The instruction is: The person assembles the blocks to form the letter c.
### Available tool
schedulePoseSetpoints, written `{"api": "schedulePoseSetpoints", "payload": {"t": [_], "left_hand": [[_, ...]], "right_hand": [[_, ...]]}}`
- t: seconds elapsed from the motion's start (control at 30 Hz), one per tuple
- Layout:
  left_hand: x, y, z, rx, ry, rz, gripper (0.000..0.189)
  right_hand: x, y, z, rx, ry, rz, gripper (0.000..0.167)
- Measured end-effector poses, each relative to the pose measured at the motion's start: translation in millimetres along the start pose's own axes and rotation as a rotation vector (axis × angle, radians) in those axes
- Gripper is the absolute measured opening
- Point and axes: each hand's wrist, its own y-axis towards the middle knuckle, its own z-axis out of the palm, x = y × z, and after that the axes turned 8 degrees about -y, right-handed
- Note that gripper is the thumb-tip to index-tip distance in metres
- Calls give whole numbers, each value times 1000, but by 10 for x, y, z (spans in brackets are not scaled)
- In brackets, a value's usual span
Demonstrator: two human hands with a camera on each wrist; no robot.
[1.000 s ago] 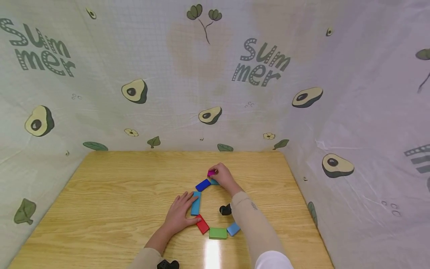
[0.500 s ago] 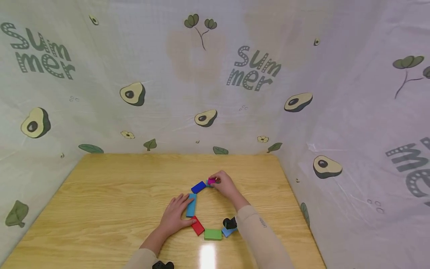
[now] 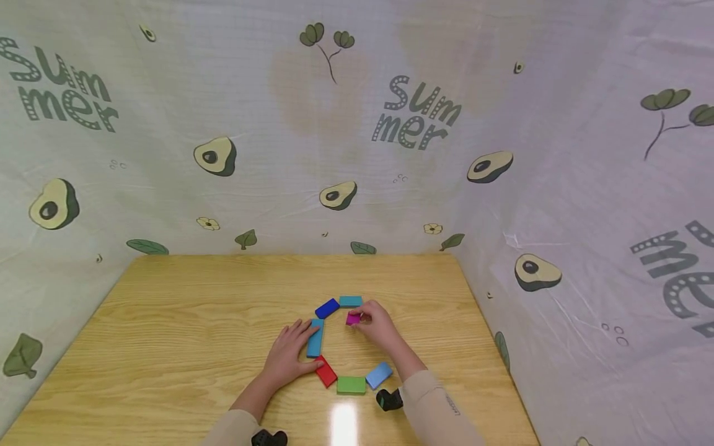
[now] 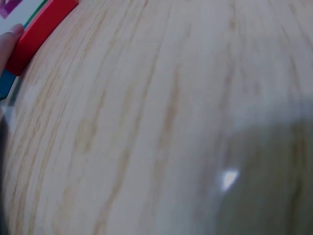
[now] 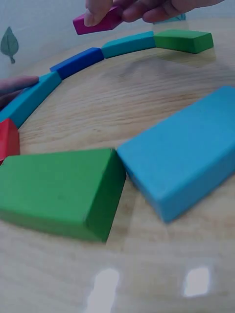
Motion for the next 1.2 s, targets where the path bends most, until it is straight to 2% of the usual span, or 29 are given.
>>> {"api": "schedulePoseSetpoints", "payload": {"t": [0.3,0.53,1.0,1.2], "left_hand": [[39,50,-23,-17,12,-1,85],[37,57,-48,-2,17,-9,85],[48,75,-15,18,24,-21,85],[30,59,-5,28,6,-28,84]], "right_hand": [[-6,-210,-25,-11,21,15,23],[-99,-419,-92,-34,36,49,22],[-243,-767,-222,-95,46,178,26],[-322,-911,-258,-111,55,268,27]]}}
